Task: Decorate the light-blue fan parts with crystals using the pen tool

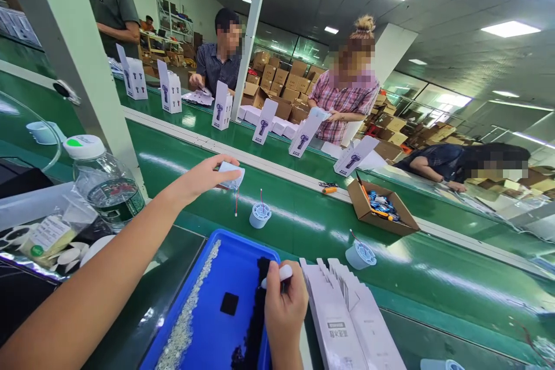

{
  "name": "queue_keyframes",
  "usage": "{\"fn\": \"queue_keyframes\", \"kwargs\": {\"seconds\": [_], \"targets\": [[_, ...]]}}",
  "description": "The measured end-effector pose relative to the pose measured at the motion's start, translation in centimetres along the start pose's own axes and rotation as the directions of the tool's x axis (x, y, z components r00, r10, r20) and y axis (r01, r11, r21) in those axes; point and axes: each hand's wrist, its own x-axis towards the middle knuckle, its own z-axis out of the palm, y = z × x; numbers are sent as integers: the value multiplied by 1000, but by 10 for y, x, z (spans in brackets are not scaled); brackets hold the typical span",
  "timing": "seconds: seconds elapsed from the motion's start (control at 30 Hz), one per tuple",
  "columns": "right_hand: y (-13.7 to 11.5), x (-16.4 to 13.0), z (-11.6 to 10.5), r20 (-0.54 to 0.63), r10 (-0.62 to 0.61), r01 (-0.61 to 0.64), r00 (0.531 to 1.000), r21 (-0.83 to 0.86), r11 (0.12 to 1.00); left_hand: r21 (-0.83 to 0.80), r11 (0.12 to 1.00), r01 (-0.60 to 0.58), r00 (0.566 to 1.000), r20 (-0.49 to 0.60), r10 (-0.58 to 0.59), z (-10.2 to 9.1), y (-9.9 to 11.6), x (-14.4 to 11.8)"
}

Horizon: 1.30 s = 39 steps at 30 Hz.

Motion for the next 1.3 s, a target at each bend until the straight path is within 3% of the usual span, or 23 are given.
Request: {"fn": "queue_keyframes", "kwargs": {"seconds": [0.13,0.4,0.57,0.73,0.87,0.93,1.1,1.2,1.23,1.3], "targets": [[0,1,3,49,-46,46,998,3,999,-46,999,15,999,49,-13,-1,4,-3],[0,0,4,126,-64,64,990,1,998,-49,999,1,1000,3,0,2,-2,1],[-2,-2,2,92,-121,123,988,-16,992,-100,995,-26,999,-25,24,4,-4,3],[-2,-2,3,91,-98,101,991,-25,995,-219,975,-40,997,-72,25,5,-6,6],[-3,1,4,194,-126,132,973,-21,991,-401,915,-48,994,-107,5,7,-6,9],[-6,2,4,244,-135,143,960,-13,990,-511,859,-17,998,-58,-15,9,-4,10],[-15,-7,8,245,-190,165,951,117,979,-701,700,135,991,84,-108,24,-8,13],[-15,-14,15,376,-232,161,897,210,964,-663,727,181,984,125,-131,38,-17,14],[-15,-14,16,370,-216,133,903,237,962,-636,748,192,981,141,-132,42,-20,14],[-13,-12,17,236,-124,45,964,314,948,-590,780,207,977,159,-138,50,-24,13]]}}
